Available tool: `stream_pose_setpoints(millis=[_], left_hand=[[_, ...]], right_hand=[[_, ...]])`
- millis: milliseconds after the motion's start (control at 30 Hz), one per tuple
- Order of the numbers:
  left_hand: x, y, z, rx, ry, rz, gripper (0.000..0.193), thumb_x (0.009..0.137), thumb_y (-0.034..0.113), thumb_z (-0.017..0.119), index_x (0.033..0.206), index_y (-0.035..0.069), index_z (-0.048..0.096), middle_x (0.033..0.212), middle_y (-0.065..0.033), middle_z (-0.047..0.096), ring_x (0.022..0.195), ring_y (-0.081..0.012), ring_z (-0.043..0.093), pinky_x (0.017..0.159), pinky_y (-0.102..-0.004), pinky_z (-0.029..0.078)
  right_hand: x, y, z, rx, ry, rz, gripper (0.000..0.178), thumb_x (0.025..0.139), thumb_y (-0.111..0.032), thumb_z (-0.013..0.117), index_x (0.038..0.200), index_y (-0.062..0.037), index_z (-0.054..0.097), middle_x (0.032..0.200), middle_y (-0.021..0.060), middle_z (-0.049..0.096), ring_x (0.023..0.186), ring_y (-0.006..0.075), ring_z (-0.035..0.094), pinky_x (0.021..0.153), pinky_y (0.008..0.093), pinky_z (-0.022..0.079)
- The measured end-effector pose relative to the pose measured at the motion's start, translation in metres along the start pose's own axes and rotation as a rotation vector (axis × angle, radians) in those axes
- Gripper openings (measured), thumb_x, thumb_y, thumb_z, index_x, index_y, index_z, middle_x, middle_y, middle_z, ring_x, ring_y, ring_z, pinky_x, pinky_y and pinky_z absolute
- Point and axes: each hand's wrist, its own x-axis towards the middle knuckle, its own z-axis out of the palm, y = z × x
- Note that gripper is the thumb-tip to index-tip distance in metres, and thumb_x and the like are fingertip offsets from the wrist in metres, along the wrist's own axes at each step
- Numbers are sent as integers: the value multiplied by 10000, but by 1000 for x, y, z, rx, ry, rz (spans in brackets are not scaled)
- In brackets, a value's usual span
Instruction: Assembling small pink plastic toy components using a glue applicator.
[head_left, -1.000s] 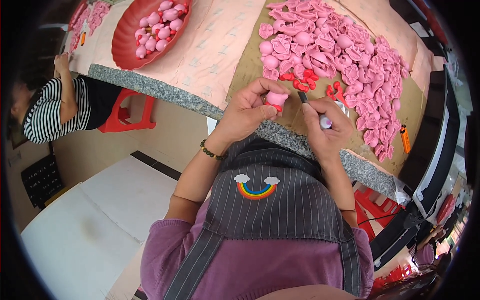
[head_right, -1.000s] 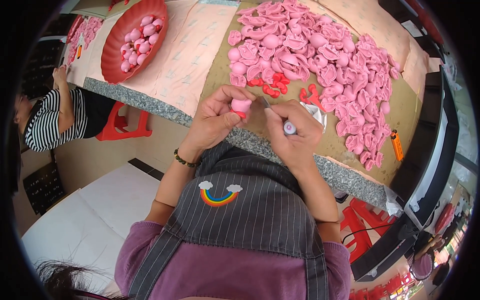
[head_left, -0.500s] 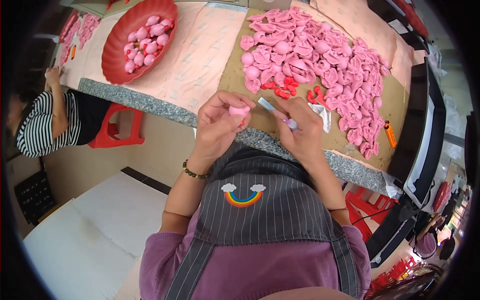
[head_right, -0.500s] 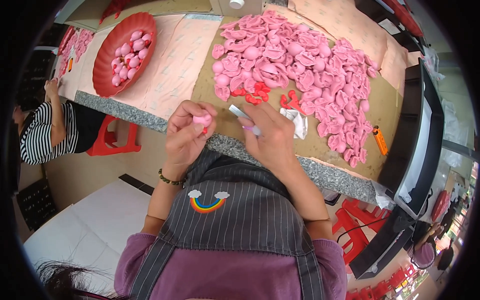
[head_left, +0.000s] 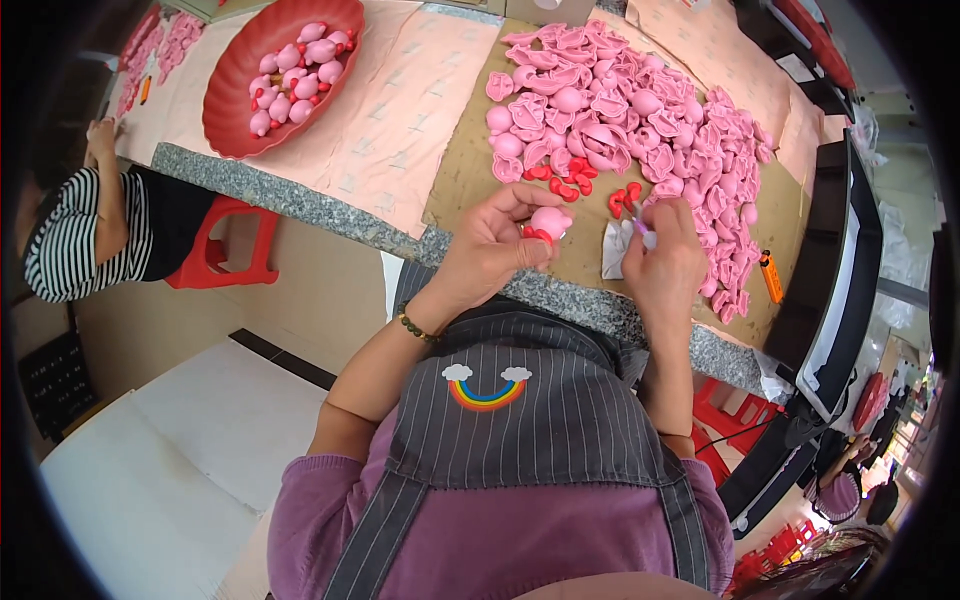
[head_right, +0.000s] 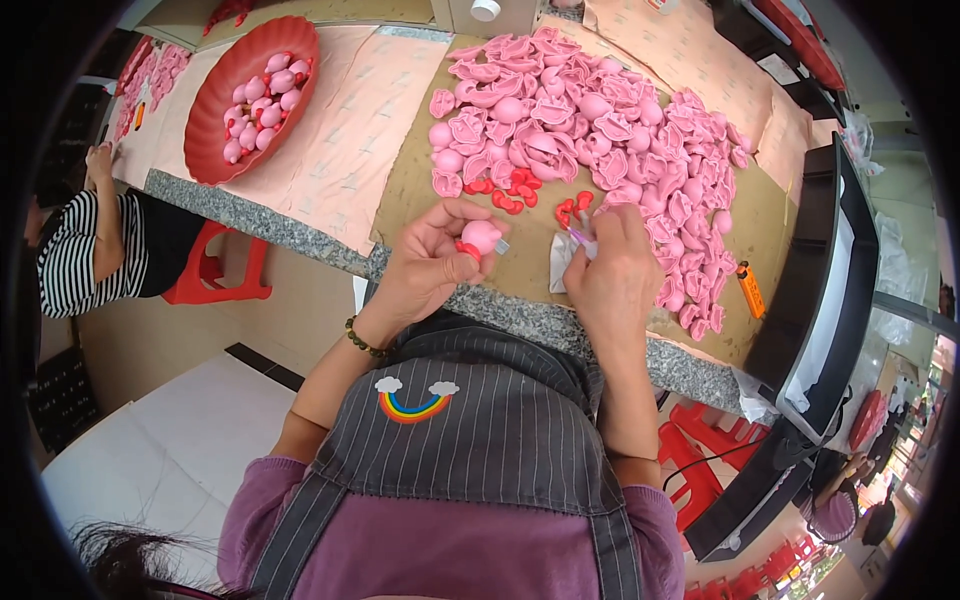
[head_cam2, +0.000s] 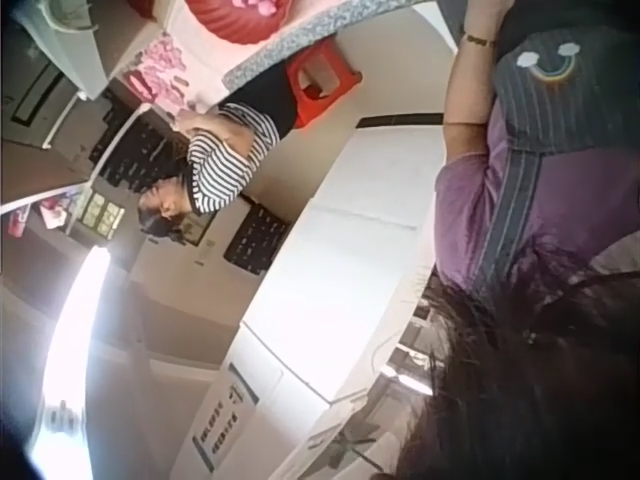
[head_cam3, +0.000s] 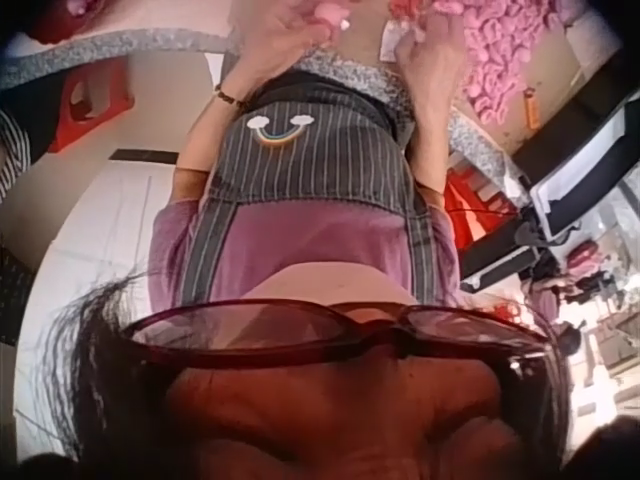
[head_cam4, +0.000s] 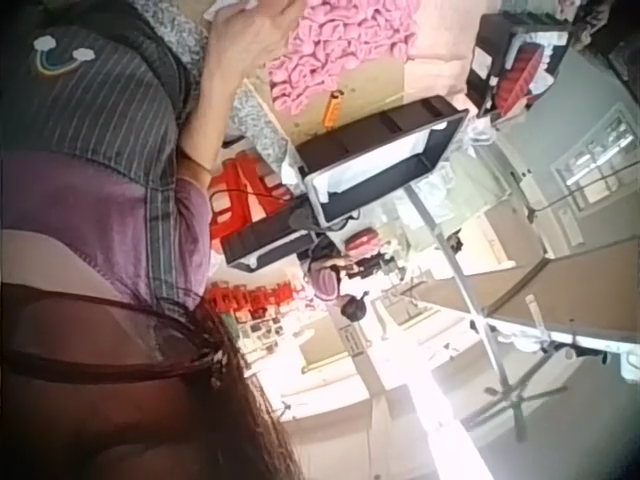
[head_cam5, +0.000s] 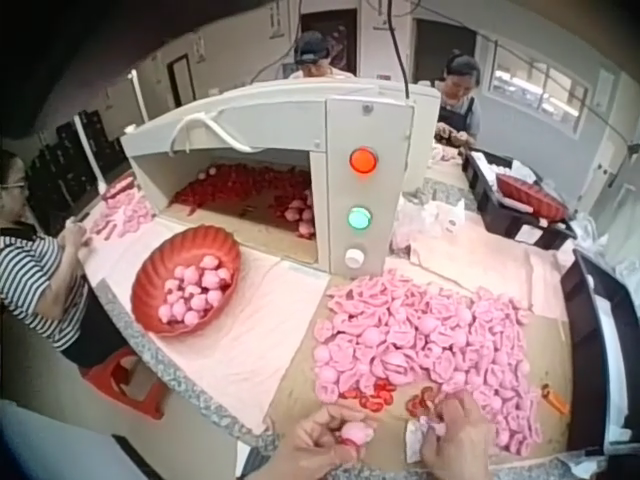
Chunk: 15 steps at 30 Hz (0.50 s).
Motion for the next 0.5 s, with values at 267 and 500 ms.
stream_pose_setpoints(millis=[267, 500], left_hand=[[1, -3, -3, 60, -16, 25, 392, 802, 5, 631, 1171, -12, 500, 1066, -104, 570, 819, -131, 593, 683, -242, 502], [2, -3, 0, 112, -17, 58, 393, 826, 74, 631, 1184, -21, 499, 1135, -129, 563, 883, -131, 581, 717, -239, 491]], right_hand=[[-5, -28, -4, 789, -54, 187, 147, 723, 65, 663, 825, -2, 579, 781, 53, 608, 705, 96, 563, 607, 219, 433], [-6, -36, 22, 1076, -86, 230, 96, 733, 46, 677, 814, 11, 640, 754, 27, 595, 678, 77, 524, 604, 199, 401]])
